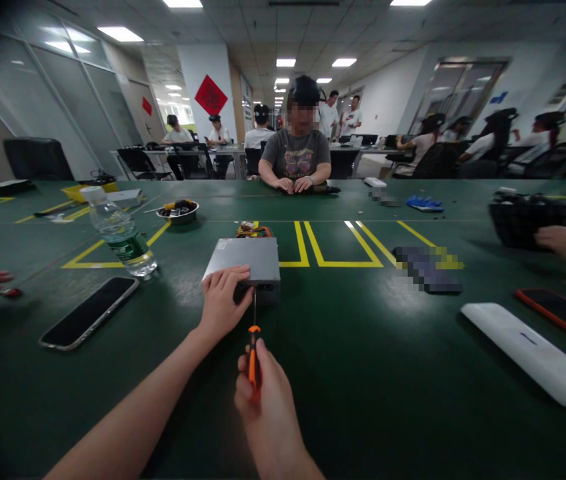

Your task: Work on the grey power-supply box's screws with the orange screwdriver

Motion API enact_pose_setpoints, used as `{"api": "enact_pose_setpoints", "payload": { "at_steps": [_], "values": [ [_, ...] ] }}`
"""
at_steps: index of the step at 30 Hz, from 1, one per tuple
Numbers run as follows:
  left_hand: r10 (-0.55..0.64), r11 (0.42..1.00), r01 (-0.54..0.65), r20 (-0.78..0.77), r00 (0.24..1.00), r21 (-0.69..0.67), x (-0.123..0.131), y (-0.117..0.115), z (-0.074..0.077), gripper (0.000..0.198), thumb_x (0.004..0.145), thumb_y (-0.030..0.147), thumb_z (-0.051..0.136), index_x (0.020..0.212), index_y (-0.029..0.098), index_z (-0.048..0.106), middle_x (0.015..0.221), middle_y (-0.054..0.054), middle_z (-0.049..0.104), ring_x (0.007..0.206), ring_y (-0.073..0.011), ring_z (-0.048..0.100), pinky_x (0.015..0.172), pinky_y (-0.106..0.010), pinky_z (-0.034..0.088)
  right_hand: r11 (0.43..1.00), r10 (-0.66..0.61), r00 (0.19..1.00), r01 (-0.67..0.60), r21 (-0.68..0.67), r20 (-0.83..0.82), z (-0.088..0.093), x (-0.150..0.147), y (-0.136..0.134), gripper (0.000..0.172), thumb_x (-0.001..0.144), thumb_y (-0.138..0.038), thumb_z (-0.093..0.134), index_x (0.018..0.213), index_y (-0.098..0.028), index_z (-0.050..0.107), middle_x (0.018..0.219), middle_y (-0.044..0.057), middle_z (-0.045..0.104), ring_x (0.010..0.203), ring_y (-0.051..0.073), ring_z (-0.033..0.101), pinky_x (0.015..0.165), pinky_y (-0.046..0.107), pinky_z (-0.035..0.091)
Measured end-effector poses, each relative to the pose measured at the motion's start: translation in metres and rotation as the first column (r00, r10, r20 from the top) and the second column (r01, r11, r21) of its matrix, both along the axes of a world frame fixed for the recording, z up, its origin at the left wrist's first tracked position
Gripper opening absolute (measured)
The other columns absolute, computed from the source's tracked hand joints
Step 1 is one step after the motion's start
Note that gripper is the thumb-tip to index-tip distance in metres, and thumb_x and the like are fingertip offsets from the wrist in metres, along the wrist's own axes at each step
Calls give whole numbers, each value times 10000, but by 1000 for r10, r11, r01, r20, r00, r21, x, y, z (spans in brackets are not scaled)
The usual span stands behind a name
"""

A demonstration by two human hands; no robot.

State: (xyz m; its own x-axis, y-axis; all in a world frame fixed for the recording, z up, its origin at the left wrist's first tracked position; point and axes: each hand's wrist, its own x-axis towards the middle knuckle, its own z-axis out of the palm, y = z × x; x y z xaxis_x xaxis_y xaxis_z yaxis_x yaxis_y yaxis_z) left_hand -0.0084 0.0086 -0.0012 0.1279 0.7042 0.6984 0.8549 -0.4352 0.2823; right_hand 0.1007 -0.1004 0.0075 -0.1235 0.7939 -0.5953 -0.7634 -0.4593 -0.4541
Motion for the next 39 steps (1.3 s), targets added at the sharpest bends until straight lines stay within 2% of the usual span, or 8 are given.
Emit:
{"api": "enact_pose_setpoints", "payload": {
  "at_steps": [3,5,11,19,25,28,33,39],
  "values": [
    [-3,1000,3,-1,1000,7,0,0,0,201,776,209,563,971,243,523,1143,-9,608,1070,-219,495,894,-393,308,999,-26,999,27,30,-32,3,0,0,194,696,-220,703,774,-118,557,640,-2,573,371,-8,310,336,106,187],
    [-2,1000,2,0,1000,12,1,0,0,204,771,206,569,967,243,525,1138,-7,610,1066,-216,498,895,-392,308,999,-33,997,34,10,-72,6,2,0,135,772,-217,630,806,-101,571,635,-1,557,378,-3,325,330,104,192],
    [6,1000,-6,2,1000,0,1,1,-1,206,775,210,566,976,243,530,1143,-15,609,1082,-225,493,900,-404,306,995,34,989,-47,-86,-146,17,6,4,257,915,-250,405,913,-65,584,601,3,524,362,11,331,311,113,199],
    [8,1000,-8,3,1000,7,1,2,-2,207,773,211,566,974,245,531,1135,-24,612,1066,-227,505,895,-409,306,992,-125,978,120,-42,-165,13,12,7,199,896,-154,443,736,-83,538,622,-5,526,329,-27,253,292,86,179],
    [8,1000,-8,0,1000,15,1,1,-2,207,770,208,572,968,246,525,1133,-9,614,1062,-218,501,893,-399,302,991,-33,982,8,-136,-186,19,7,9,280,931,-232,372,842,-54,569,614,23,522,398,24,403,304,95,256],
    [11,1000,-11,-9,1000,9,0,1,-1,204,776,209,566,972,246,522,1135,-5,612,1060,-215,501,891,-396,300,993,-28,990,12,-113,-138,17,3,8,269,923,-253,398,838,-68,574,619,25,533,376,20,367,293,106,225],
    [6,1000,-6,-10,1000,-8,0,0,-1,204,782,214,557,981,246,522,1151,-10,604,1079,-221,493,899,-397,301,996,-78,990,72,-56,-119,11,2,7,68,824,-135,558,768,-98,566,649,15,550,394,7,368,309,92,217],
    [8,1000,-8,-5,1000,-8,0,0,1,196,778,211,557,969,246,528,1144,-13,608,1074,-220,498,892,-402,312,994,-12,973,-14,-110,-228,8,2,8,164,834,-227,552,849,-72,605,634,38,550,444,43,457,334,104,284]
  ]
}}
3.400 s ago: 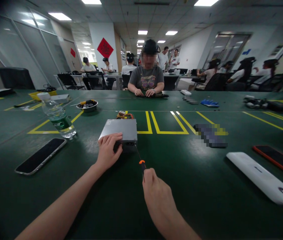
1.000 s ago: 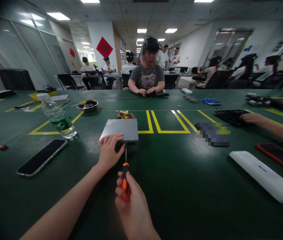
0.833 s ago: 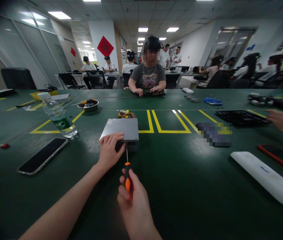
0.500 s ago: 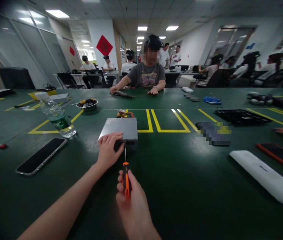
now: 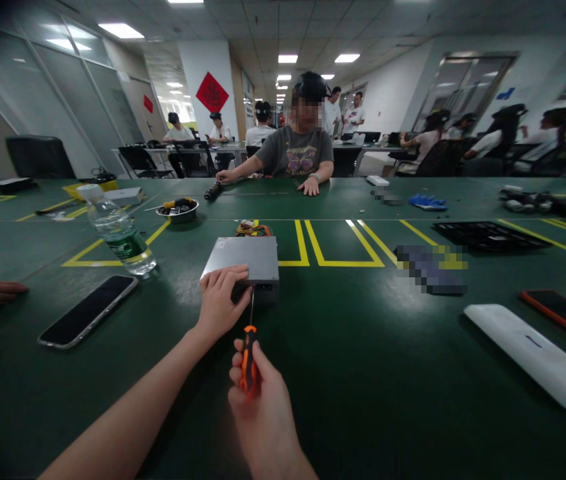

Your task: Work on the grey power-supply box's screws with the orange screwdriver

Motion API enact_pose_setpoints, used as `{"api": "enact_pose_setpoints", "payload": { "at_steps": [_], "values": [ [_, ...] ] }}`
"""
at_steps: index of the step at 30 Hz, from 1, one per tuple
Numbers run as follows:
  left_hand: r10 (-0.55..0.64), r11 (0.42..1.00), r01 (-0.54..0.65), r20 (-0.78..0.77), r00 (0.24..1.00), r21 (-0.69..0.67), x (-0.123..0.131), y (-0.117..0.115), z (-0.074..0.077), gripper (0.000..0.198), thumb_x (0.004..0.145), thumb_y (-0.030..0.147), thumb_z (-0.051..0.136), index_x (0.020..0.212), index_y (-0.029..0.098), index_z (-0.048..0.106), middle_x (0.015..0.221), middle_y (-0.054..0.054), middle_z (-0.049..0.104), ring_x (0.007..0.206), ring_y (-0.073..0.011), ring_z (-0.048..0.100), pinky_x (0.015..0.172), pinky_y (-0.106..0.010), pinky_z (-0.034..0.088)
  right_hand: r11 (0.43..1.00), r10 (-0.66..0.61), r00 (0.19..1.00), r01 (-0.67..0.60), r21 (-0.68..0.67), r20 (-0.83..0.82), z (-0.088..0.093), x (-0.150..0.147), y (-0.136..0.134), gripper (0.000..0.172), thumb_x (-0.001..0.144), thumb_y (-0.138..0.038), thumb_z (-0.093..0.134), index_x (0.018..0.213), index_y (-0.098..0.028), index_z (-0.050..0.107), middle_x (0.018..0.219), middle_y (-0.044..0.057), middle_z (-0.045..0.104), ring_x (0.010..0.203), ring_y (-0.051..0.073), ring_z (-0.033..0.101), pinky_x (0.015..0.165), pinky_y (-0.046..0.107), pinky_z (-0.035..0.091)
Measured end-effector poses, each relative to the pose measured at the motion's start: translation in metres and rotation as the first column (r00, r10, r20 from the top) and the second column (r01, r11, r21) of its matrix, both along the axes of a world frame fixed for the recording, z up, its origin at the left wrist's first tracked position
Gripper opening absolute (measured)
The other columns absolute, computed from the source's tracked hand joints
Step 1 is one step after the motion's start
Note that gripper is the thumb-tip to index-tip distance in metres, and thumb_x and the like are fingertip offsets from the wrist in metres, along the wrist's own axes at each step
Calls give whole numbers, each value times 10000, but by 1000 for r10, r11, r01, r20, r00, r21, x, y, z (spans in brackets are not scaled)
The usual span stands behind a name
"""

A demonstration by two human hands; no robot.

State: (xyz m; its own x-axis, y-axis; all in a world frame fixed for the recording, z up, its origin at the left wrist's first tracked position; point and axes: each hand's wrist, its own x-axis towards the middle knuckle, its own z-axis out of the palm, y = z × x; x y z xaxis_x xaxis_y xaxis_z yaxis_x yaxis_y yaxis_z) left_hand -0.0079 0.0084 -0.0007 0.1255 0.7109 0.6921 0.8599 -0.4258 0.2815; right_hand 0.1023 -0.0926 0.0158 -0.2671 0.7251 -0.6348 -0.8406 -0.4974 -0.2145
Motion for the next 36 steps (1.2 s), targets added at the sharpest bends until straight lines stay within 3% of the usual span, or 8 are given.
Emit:
{"api": "enact_pose_setpoints", "payload": {
  "at_steps": [7,11,14,20,23,29,36],
  "values": [
    [2,1000,-2,-6,1000,-1,0,0,0,211,775,209,562,979,248,525,1149,-7,606,1074,-216,497,900,-398,310,997,-66,998,66,28,17,-2,-2,0,120,838,-189,552,752,-105,560,639,8,526,373,-3,331,298,91,173],
    [0,1000,0,-8,1000,-2,0,0,-1,205,779,212,558,979,244,523,1149,-14,606,1077,-219,493,900,-399,307,999,-34,999,34,-10,-7,1,-1,1,225,902,-219,446,797,-72,580,651,39,545,415,19,419,315,91,236],
    [2,1000,-2,-8,1000,4,0,0,0,195,780,218,557,969,243,523,1145,-15,608,1071,-223,496,891,-401,310,1000,8,1000,-8,-5,-4,0,-1,0,193,874,-227,501,856,-60,597,657,52,557,462,49,482,338,105,290],
    [-3,1000,3,-2,1000,-6,0,0,0,203,784,212,551,983,245,523,1151,-17,604,1076,-220,494,897,-401,309,991,-66,996,59,118,57,-2,-1,-2,77,778,-151,628,760,-86,591,656,25,549,411,7,373,310,89,220],
    [-5,1000,5,2,1000,-5,-1,0,-1,208,783,211,553,986,247,521,1152,-13,603,1076,-216,494,898,-398,310,994,-82,994,76,83,75,-1,-2,-2,106,831,-153,559,759,-82,590,660,32,553,430,13,397,318,83,237],
    [1,1000,-1,2,1000,6,-1,1,-1,199,781,211,558,973,250,523,1146,-11,606,1069,-215,501,896,-401,307,999,8,1000,-9,37,25,-1,-5,0,208,881,-250,497,851,-73,601,631,29,533,439,29,416,323,93,268],
    [-10,1000,10,6,1000,2,-1,1,-2,204,779,210,560,976,247,524,1152,-11,604,1079,-216,496,896,-402,311,997,-48,998,46,65,31,0,-4,-1,109,822,-179,574,759,-90,581,657,24,543,417,6,386,309,76,220]
  ]
}}
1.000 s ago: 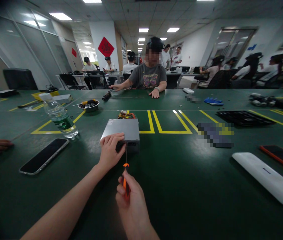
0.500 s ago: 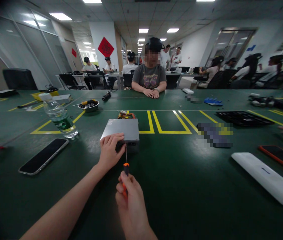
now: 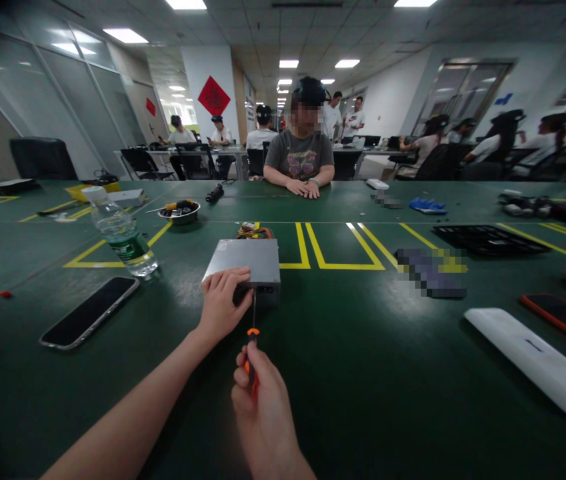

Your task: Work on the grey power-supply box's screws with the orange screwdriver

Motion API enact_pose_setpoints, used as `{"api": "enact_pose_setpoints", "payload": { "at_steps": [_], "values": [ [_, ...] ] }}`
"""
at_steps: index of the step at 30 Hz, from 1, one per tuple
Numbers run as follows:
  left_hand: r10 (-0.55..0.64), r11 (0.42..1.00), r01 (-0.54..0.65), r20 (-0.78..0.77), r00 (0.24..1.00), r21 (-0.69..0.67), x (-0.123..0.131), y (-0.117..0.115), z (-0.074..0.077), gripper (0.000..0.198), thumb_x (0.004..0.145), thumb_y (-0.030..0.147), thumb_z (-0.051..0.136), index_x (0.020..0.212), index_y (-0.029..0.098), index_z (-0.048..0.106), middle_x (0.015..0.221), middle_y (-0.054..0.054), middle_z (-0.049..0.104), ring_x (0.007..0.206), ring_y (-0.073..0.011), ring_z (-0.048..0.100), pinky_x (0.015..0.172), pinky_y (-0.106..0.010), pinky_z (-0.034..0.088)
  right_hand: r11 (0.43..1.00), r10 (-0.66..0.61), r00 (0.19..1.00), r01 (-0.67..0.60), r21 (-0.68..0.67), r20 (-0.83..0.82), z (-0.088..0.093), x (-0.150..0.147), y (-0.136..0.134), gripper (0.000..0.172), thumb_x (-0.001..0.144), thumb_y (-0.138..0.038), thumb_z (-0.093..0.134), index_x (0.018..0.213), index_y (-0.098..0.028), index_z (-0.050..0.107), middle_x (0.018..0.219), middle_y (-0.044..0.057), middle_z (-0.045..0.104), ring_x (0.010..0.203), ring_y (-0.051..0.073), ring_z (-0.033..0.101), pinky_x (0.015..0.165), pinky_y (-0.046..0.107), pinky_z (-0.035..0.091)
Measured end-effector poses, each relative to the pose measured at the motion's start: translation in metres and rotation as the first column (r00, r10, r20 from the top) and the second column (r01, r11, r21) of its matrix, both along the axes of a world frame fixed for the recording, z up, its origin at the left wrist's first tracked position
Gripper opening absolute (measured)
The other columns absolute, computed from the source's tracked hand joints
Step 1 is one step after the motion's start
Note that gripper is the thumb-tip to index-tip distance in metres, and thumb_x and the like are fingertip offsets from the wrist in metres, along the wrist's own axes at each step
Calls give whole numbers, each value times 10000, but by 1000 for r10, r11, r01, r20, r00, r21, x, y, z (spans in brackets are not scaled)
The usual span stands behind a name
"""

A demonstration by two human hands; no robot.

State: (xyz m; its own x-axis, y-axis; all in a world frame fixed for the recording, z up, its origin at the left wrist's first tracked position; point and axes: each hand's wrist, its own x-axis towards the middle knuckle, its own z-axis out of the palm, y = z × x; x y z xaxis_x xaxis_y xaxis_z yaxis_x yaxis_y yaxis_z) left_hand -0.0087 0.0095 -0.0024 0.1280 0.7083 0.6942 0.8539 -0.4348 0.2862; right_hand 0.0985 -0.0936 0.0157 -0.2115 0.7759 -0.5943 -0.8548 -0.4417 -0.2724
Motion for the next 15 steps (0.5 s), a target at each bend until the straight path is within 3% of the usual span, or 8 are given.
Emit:
{"api": "enact_pose_setpoints", "payload": {
  "at_steps": [5,11,15],
  "values": [
    [4,1000,-4,-3,1000,-8,0,0,0,184,787,216,547,968,242,529,1152,-25,606,1082,-225,497,896,-411,313,998,61,998,-62,-7,-19,3,1,0,239,867,-275,513,840,-58,610,605,18,517,395,16,385,299,86,243],
    [4,1000,-4,-1,1000,-6,0,0,1,199,780,212,556,974,247,529,1150,-22,606,1081,-226,497,903,-409,313,1000,-7,998,6,14,59,-2,-1,0,110,776,-199,635,755,-104,584,644,16,554,404,7,360,305,80,226],
    [7,1000,-7,1,1000,-7,0,0,1,198,780,213,556,973,246,526,1152,-20,603,1082,-225,497,897,-406,313,1000,28,998,-27,-7,53,1,-2,0,228,873,-256,499,749,-85,583,620,19,542,385,6,347,299,90,208]
  ]
}}
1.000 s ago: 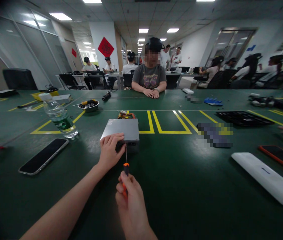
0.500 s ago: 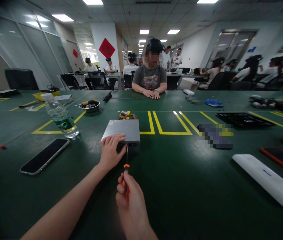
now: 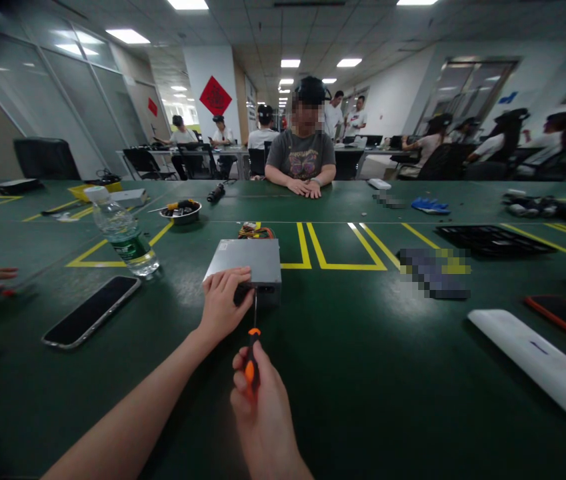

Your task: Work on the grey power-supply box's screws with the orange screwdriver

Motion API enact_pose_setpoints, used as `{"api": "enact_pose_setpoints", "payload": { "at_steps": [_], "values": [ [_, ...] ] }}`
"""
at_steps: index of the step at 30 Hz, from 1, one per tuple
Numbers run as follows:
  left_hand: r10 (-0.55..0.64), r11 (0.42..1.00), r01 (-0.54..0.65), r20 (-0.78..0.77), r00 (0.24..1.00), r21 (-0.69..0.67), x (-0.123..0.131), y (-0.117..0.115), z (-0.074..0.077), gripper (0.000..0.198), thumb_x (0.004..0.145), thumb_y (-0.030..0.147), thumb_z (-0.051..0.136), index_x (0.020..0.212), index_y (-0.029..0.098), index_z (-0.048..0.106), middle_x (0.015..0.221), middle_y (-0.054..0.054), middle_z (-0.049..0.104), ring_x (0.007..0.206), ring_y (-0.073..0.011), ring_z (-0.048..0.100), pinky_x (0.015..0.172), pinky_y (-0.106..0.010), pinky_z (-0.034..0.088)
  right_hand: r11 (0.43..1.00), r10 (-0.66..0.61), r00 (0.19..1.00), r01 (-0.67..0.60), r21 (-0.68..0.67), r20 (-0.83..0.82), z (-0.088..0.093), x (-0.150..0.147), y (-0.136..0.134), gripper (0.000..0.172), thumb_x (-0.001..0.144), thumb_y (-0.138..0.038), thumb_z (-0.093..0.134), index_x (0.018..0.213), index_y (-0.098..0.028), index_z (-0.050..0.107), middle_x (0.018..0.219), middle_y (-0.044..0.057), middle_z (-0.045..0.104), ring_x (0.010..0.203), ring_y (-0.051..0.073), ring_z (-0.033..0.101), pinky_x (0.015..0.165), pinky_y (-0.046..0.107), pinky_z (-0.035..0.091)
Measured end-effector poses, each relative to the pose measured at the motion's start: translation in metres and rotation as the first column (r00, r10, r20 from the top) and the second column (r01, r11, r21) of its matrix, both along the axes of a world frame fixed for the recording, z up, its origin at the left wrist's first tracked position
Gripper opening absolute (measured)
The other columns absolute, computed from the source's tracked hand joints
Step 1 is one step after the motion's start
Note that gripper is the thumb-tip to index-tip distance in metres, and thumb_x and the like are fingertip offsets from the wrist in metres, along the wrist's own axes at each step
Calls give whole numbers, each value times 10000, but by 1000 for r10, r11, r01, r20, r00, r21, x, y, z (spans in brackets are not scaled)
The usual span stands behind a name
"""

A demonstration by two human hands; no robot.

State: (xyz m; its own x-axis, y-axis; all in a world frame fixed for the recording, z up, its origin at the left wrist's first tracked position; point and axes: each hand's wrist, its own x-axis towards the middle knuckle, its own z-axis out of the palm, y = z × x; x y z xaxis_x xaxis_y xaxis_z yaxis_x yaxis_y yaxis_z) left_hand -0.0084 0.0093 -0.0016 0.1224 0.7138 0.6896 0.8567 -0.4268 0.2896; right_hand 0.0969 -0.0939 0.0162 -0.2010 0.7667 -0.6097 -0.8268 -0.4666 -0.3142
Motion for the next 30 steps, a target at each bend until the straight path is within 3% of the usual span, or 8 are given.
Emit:
{"api": "enact_pose_setpoints", "payload": {
  "at_steps": [4,9,16,21,26,30],
  "values": [
    [-2,1000,2,-4,1000,1,0,0,0,200,784,214,555,978,247,521,1155,-9,602,1080,-213,497,901,-400,307,999,50,998,-51,8,41,2,-1,-1,285,907,-300,431,849,-77,598,595,18,536,387,18,369,312,99,228],
    [2,1000,-2,-2,1000,6,0,-1,0,201,782,211,561,976,245,519,1146,-5,606,1080,-206,494,901,-392,304,999,-21,998,20,29,61,-1,-2,0,143,842,-229,548,768,-109,566,634,7,552,381,-1,329,311,89,193],
    [4,1000,-4,-8,1000,8,0,0,0,203,777,214,566,971,245,519,1147,-1,606,1075,-208,496,903,-390,302,1000,29,997,-29,-2,65,2,-2,2,273,904,-272,429,829,-74,602,595,13,528,383,10,354,313,95,217],
    [13,1000,-13,-1,1000,11,1,0,0,201,771,206,570,963,244,524,1143,2,609,1074,-210,493,898,-392,305,1000,-24,994,23,9,105,-2,-2,1,138,849,-217,540,797,-97,584,647,12,560,392,3,354,318,93,217],
    [7,1000,-7,-4,1000,8,1,0,0,189,775,208,567,955,247,527,1136,6,611,1061,-212,496,893,-396,303,1000,21,998,-20,-8,56,-1,-2,1,283,908,-276,435,807,-71,602,603,15,532,406,20,383,319,101,239],
    [11,1000,-11,3,1000,5,1,1,0,189,772,208,569,952,248,529,1136,-2,612,1064,-219,495,890,-399,303,1000,15,996,-17,26,83,-3,-2,2,252,890,-304,476,864,-89,604,655,26,562,425,25,400,332,105,274]
  ]
}}
